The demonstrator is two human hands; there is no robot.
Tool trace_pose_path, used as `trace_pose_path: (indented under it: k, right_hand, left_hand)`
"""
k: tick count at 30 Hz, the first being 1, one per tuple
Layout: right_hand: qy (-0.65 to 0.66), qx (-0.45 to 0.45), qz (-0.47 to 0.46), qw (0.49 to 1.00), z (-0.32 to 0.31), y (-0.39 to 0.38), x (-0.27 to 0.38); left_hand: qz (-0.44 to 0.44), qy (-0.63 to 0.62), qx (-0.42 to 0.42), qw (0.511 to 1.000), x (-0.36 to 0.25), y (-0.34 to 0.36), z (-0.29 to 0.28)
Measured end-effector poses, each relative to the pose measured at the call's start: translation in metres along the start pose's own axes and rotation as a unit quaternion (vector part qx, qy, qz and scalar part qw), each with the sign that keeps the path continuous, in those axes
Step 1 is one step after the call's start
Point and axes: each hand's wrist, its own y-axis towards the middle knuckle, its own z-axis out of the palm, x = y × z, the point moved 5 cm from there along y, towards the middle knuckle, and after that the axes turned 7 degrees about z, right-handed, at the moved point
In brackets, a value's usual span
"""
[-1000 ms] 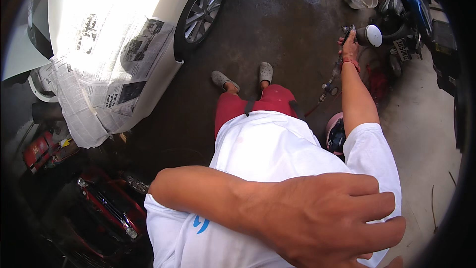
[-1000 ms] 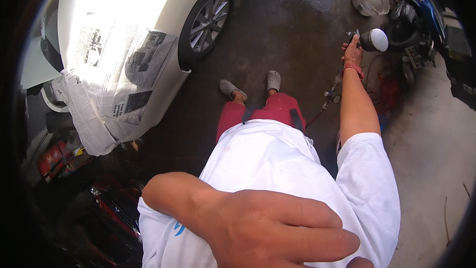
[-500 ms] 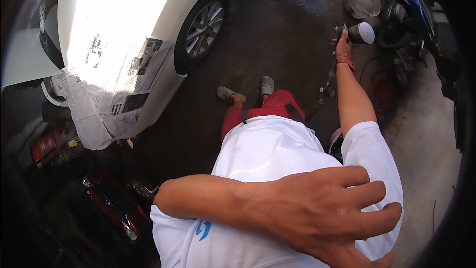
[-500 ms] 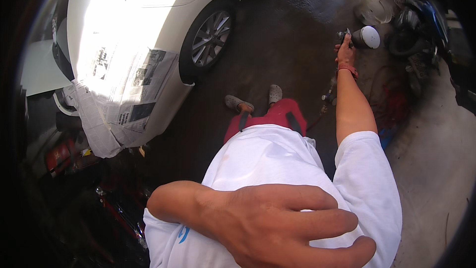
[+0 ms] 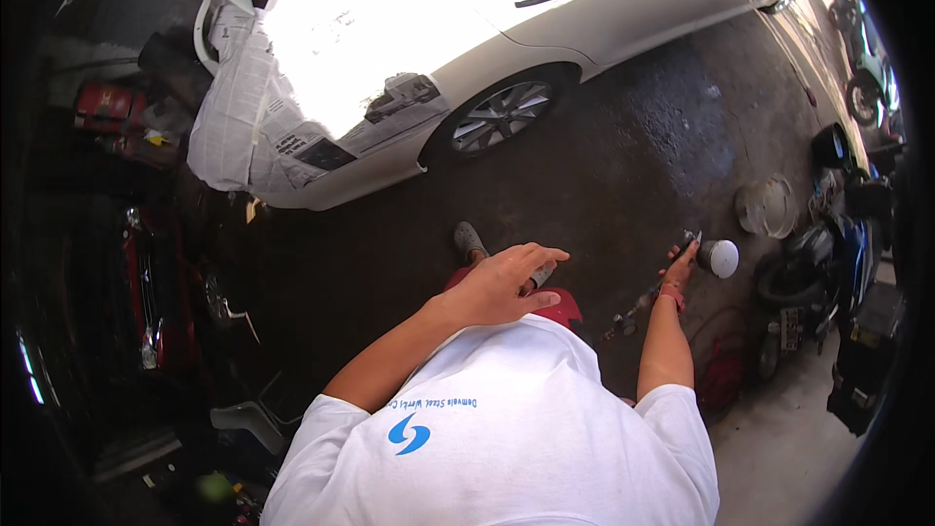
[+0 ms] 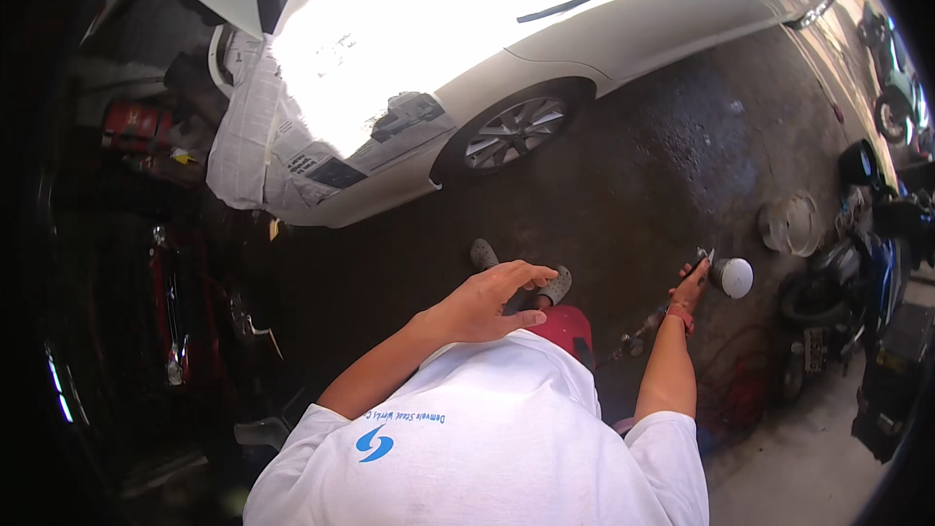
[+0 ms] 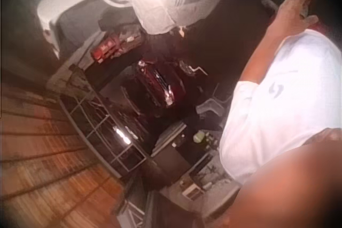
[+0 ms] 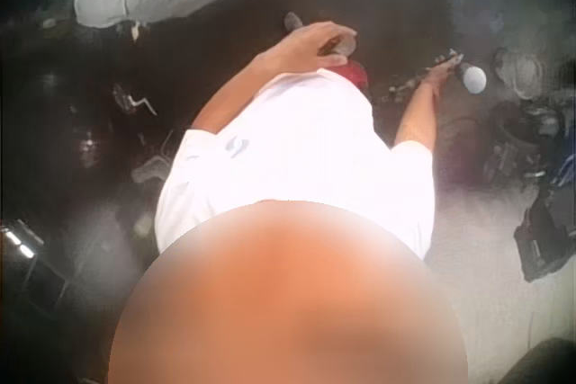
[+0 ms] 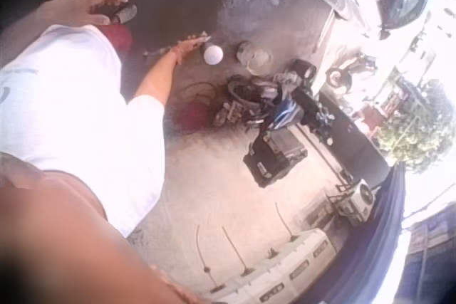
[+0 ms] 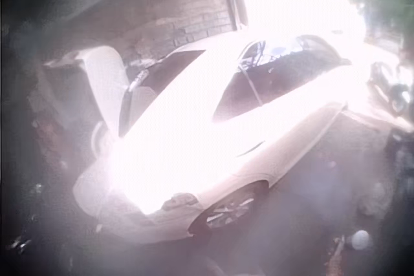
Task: The person walks through a garage, picks up a spray gun, and prepares paint by mixing it in a can. They then attach the spray gun to an air hose and spray paint the rear bumper of a white car while using a newspaper as a mask.
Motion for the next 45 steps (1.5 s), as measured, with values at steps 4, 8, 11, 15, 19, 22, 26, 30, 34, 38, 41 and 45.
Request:
trace_pose_path:
  k: [4, 8, 11, 15, 19, 22, 26, 30, 34, 38, 41, 45]
  right_hand:
    - [-0.044, -0.027, 0.01, 0.999, 0.021, -0.02, -0.037]
    - [-0.112, -0.03, 0.027, 0.993, 0.042, -0.055, -0.051]
    - [-0.158, -0.015, 0.045, 0.986, 0.061, -0.094, -0.041]
    - [-0.183, 0.033, 0.017, 0.982, 0.095, -0.151, -0.025]
    - [-0.215, 0.075, -0.031, 0.973, 0.142, -0.193, -0.029]
    - [-0.249, 0.108, -0.083, 0.959, 0.181, -0.245, -0.036]
    - [-0.298, 0.148, -0.265, 0.905, 0.263, -0.323, -0.062]
    - [-0.393, 0.262, -0.282, 0.835, 0.357, -0.429, -0.102]
    - [-0.421, 0.404, -0.247, 0.774, 0.458, -0.559, -0.141]
    - [-0.479, 0.502, -0.367, 0.62, 0.55, -0.692, -0.162]
    - [-0.467, 0.575, -0.393, 0.545, 0.618, -0.782, -0.176]
    - [-0.468, 0.622, -0.445, 0.443, 0.724, -0.86, -0.211]
  left_hand:
    - [-0.308, -0.002, -0.091, 0.947, 0.2, -0.132, 0.016]
    - [-0.52, -0.134, -0.189, 0.822, 0.34, -0.332, 0.104]
    - [-0.689, -0.096, -0.221, 0.684, 0.377, -0.451, 0.181]
    - [-0.664, -0.256, -0.277, 0.646, 0.388, -0.486, 0.258]
    - [-0.532, -0.258, -0.278, 0.757, 0.419, -0.466, 0.267]
    - [-0.535, -0.406, -0.373, 0.64, 0.461, -0.503, 0.264]
    - [-0.494, -0.419, -0.442, 0.62, 0.512, -0.606, 0.238]
    - [-0.485, -0.429, -0.593, 0.479, 0.543, -0.735, 0.2]
    - [-0.474, -0.46, -0.587, 0.468, 0.558, -0.806, 0.151]
    - [-0.455, -0.476, -0.612, 0.438, 0.574, -0.825, 0.107]
    - [-0.43, -0.462, -0.622, 0.463, 0.599, -0.823, 0.073]
    - [-0.465, -0.469, -0.561, 0.499, 0.639, -0.835, 0.026]
